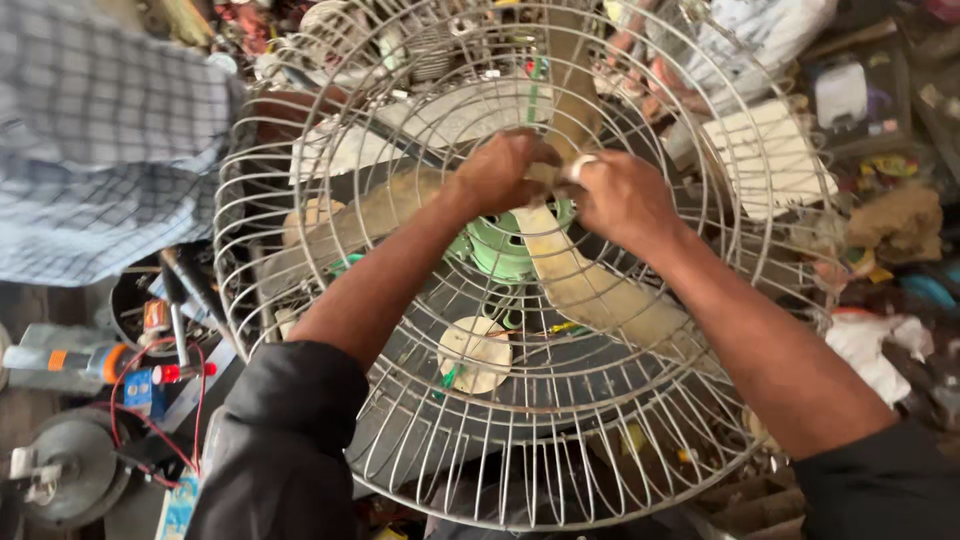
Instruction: The person uses a screwdriver to tighten the central nut on a standing fan's blade assembly. They repeatedly rotate the screwdriver while holding the fan blades steady with their other hand to secure the components.
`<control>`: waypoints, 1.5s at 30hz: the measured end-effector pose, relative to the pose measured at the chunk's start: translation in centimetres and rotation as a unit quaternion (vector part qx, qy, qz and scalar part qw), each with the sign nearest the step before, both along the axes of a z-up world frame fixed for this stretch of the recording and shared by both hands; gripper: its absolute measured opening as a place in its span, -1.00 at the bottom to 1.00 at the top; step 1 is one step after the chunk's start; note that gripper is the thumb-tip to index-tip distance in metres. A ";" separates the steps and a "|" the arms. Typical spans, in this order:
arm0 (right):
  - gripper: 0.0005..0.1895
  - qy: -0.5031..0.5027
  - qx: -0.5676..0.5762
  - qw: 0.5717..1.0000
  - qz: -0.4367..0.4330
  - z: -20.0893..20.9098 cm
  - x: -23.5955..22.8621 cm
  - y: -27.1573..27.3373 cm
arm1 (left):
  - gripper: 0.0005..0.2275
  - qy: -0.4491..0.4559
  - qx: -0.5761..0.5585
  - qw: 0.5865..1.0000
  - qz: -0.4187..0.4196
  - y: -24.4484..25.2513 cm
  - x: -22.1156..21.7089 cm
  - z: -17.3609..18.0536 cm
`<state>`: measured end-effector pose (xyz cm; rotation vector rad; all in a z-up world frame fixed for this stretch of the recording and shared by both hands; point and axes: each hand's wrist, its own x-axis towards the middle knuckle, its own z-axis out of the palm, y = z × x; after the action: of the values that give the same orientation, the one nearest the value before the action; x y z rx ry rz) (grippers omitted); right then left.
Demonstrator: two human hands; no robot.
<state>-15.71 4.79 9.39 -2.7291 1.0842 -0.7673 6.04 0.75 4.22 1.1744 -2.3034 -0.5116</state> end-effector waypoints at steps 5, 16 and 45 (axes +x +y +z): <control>-0.87 0.138 0.089 0.985 -0.054 -2.4 0.1 -2.0 | -0.47 -0.137 0.193 0.971 -0.035 -2.2 -0.9 -3.1; -0.90 0.094 0.077 0.989 -0.084 -3.3 0.5 -2.6 | -0.45 -0.185 0.221 0.952 -0.103 -3.6 -1.4 -5.3; -0.92 0.088 0.042 0.985 -0.139 -4.5 1.0 -2.0 | -0.43 -0.191 0.302 0.933 -0.036 -2.4 -2.1 -2.1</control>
<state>-14.71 2.77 4.90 -2.6485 1.5208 -0.5009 3.96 -1.61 2.10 1.5869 -2.6107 -1.1725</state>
